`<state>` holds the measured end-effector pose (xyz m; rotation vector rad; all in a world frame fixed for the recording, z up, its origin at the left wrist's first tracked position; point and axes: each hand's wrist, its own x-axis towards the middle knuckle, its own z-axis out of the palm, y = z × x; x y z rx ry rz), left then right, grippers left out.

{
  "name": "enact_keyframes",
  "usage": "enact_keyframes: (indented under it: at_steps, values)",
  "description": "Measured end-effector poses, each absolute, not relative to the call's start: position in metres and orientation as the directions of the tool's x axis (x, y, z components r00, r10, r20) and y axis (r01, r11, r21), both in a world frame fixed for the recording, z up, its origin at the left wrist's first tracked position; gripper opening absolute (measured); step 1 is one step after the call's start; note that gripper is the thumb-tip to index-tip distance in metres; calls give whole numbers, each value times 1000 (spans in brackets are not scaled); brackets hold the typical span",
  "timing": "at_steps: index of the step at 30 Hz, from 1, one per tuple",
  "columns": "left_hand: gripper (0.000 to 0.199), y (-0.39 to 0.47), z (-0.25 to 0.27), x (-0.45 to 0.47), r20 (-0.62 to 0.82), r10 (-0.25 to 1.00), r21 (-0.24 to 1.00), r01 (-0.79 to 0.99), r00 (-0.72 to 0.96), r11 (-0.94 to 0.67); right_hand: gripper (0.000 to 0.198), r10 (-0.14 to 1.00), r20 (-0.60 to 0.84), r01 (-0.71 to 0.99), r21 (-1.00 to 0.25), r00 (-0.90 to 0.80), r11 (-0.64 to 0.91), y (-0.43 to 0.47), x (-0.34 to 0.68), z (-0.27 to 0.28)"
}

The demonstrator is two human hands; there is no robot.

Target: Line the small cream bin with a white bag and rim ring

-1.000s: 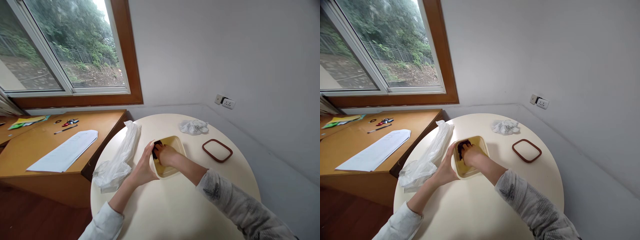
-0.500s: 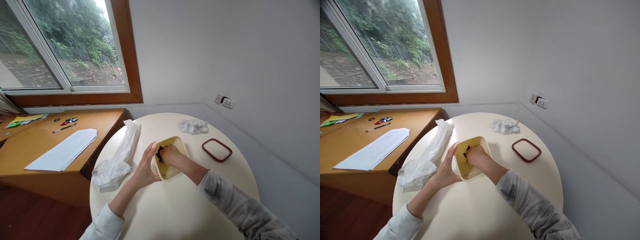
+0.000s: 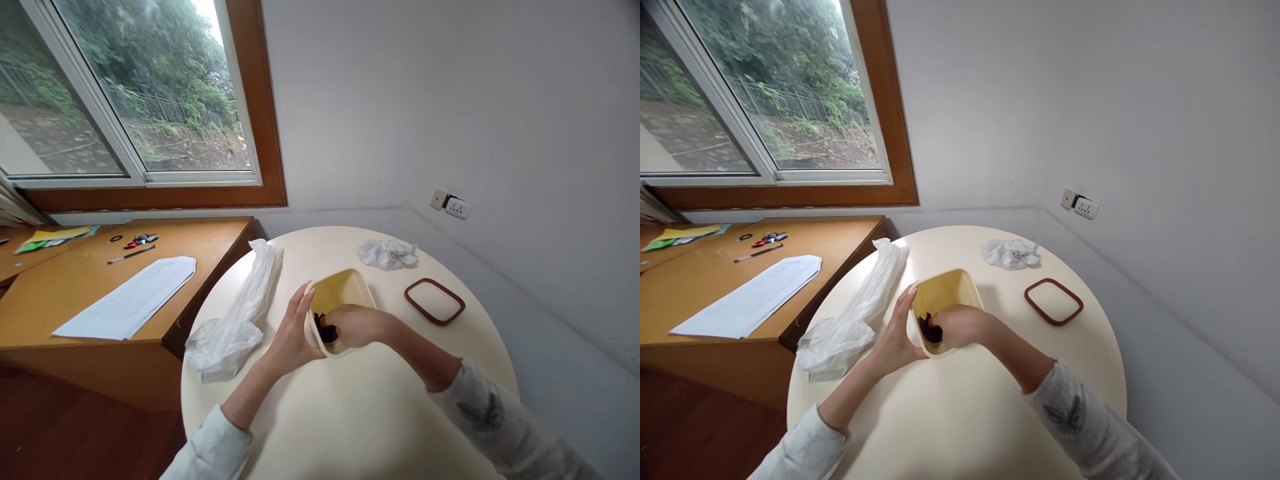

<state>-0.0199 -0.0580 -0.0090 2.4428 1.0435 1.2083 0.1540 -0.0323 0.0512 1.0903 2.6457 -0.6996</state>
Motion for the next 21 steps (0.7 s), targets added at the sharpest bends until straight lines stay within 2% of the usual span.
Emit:
enact_keyframes:
  at_steps: [5, 10, 12, 16, 19, 21]
  values:
    - [113, -57, -7, -18, 619, 662, 461, 486, 423, -742, 24, 590, -209, 611, -454, -780, 648, -62, 185, 77]
    - [112, -56, -7, -16, 616, 666, 469, 483, 421, -739, 18, 679, -142, 664, -427, -720, 614, -81, 194, 81]
    - [111, -56, -7, -15, 619, 663, 468, 480, 422, -742, 22, 693, -128, 670, -428, -709, 606, -77, 190, 72]
    - [111, -58, -4, -14, 617, 646, 449, 473, 450, -758, 28, 705, -242, 732, -395, -666, 556, -51, 173, 49]
    - [111, -59, -1, -14, 606, 647, 439, 483, 463, -758, 22, 687, -384, 786, -322, -617, 527, -31, 157, 36]
    - [111, -59, -1, -13, 602, 645, 433, 487, 470, -759, 19, 674, -429, 798, -281, -602, 534, -22, 147, 31]
